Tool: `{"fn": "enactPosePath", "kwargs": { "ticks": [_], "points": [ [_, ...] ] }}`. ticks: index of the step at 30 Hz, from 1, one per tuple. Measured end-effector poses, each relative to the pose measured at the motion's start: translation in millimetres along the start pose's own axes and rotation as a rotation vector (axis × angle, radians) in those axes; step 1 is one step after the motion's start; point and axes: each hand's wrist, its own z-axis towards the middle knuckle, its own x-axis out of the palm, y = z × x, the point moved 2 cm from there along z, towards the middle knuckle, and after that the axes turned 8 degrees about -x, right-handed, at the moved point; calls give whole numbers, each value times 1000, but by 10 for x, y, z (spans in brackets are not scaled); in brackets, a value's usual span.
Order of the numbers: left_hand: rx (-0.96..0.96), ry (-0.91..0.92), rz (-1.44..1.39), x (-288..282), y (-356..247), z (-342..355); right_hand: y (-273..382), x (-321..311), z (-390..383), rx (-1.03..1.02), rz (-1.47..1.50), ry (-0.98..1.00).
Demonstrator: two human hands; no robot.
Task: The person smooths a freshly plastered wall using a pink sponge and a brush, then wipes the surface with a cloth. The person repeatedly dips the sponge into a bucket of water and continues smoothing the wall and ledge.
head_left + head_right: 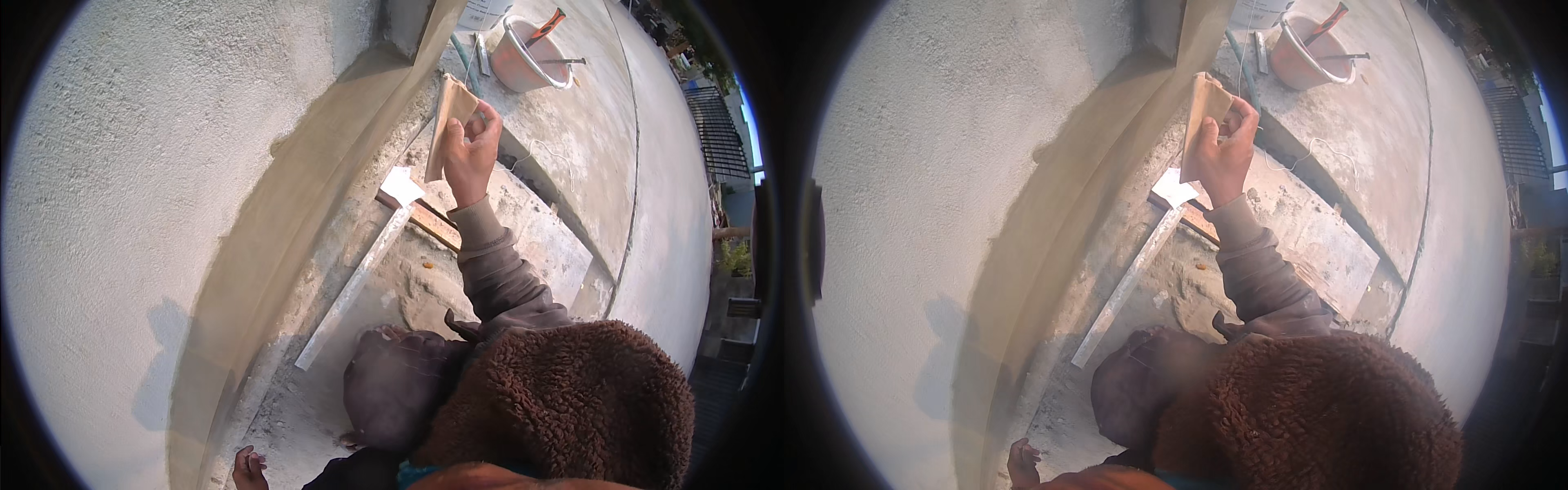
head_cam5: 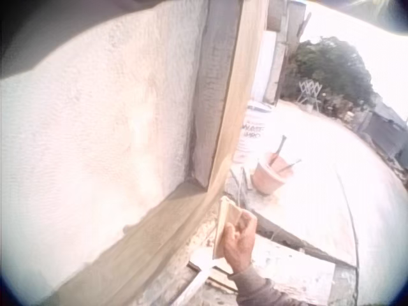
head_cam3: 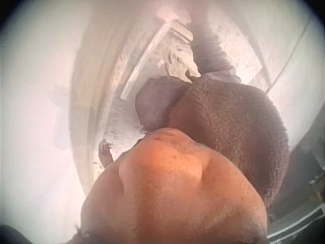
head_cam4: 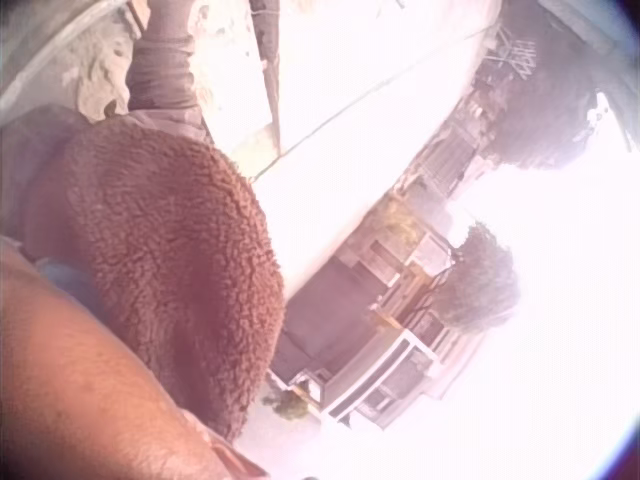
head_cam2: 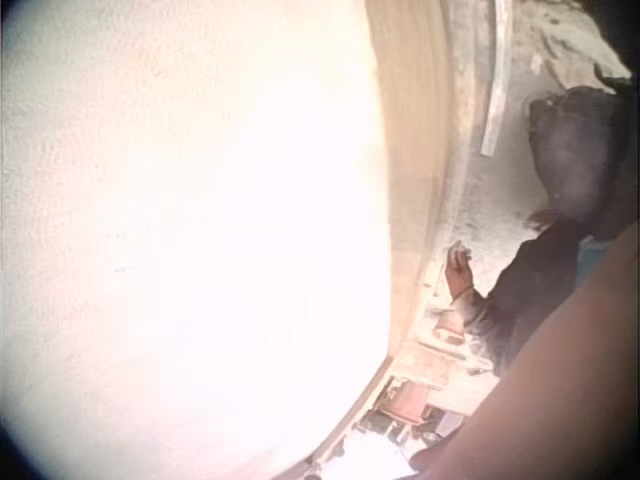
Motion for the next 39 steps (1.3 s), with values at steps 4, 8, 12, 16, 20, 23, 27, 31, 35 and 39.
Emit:
{"fn": "enactPosePath", "kwargs": {
  "ticks": [4,8,12,16,20,23,27,31,35,39],
  "points": [
    [-28,-4,19,0,85,90,-719,281,201,472,494,-129],
    [1,-11,-41,8,211,97,-896,602,618,378,507,-74],
    [7,-56,-12,-12,352,109,-804,894,367,368,505,-22],
    [21,-43,9,-8,278,174,-607,1149,-1192,-105,-37,136],
    [-45,-77,-8,7,164,79,-496,921,-618,354,585,-62],
    [-26,-50,-18,124,71,130,-624,630,400,387,573,-118],
    [10,-21,-30,160,-92,170,-695,1121,-584,148,205,16],
    [26,29,-17,79,-240,320,-592,1129,-1730,294,335,286],
    [295,-184,186,-407,-645,-235,-97,802,-1036,690,714,-5],
    [555,-239,-41,-393,-1135,-368,-1006,243,-1029,256,601,53]
  ]
}}
